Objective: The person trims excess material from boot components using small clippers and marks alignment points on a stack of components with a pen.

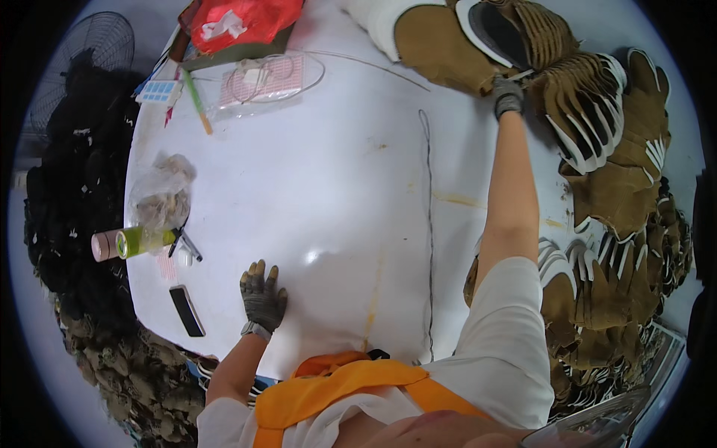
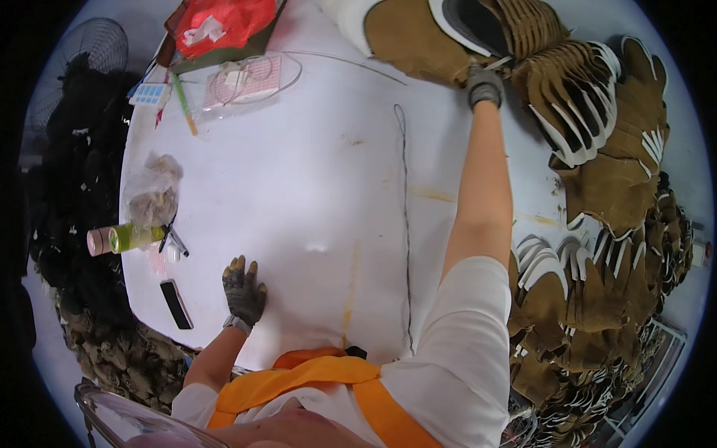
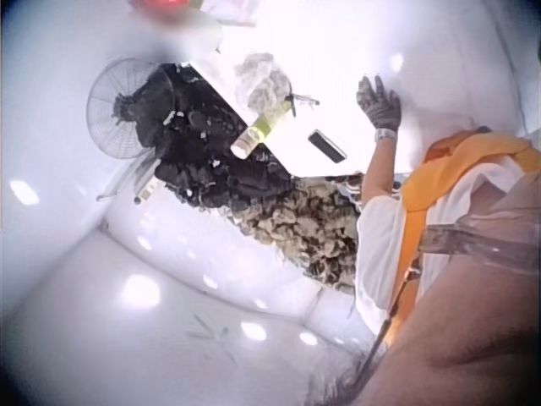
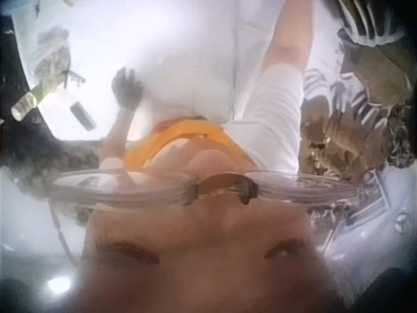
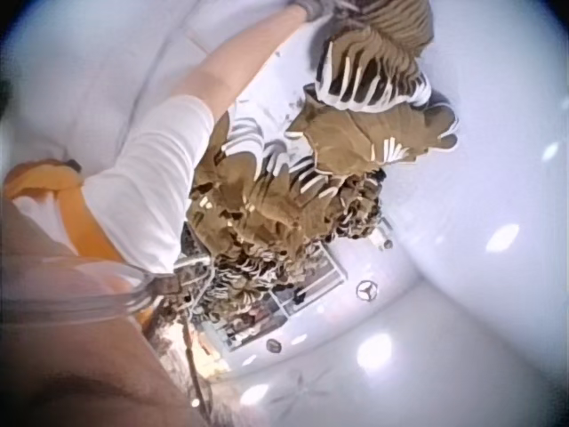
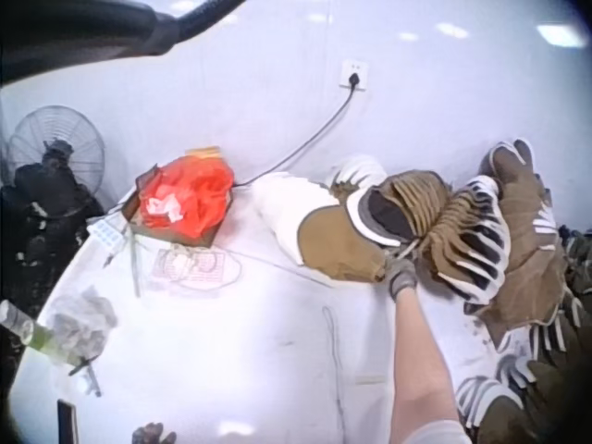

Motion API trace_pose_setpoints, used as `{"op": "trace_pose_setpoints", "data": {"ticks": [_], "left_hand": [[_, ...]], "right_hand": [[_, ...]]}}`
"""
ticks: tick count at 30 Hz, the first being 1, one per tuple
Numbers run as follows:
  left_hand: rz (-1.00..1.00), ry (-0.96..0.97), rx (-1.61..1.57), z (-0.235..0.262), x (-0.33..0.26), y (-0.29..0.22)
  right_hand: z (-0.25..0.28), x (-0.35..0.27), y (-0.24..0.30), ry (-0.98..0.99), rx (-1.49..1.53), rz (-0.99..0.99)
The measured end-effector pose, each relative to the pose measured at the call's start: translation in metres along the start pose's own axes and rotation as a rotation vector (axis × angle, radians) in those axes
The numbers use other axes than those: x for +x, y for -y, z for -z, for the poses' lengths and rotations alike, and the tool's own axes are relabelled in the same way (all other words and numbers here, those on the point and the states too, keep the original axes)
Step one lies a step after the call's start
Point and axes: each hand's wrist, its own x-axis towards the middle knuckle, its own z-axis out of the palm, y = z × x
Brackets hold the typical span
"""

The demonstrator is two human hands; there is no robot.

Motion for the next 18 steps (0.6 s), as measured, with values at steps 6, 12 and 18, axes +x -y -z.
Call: {"op": "trace_pose_setpoints", "data": {"ticks": [6, 12, 18], "left_hand": [[-0.059, -0.016, -0.012, 0.011, 0.007, 0.005], [0.014, 0.019, 0.036, 0.007, 0.000, 0.002], [0.015, -0.004, 0.033, 0.003, -0.002, 0.003]], "right_hand": [[-0.001, -0.010, -0.024, -0.219, -0.265, -0.015], [0.035, -0.107, 0.087, -0.162, 0.941, -0.429], [0.002, -0.133, 0.092, -0.037, 1.015, -0.362]]}}
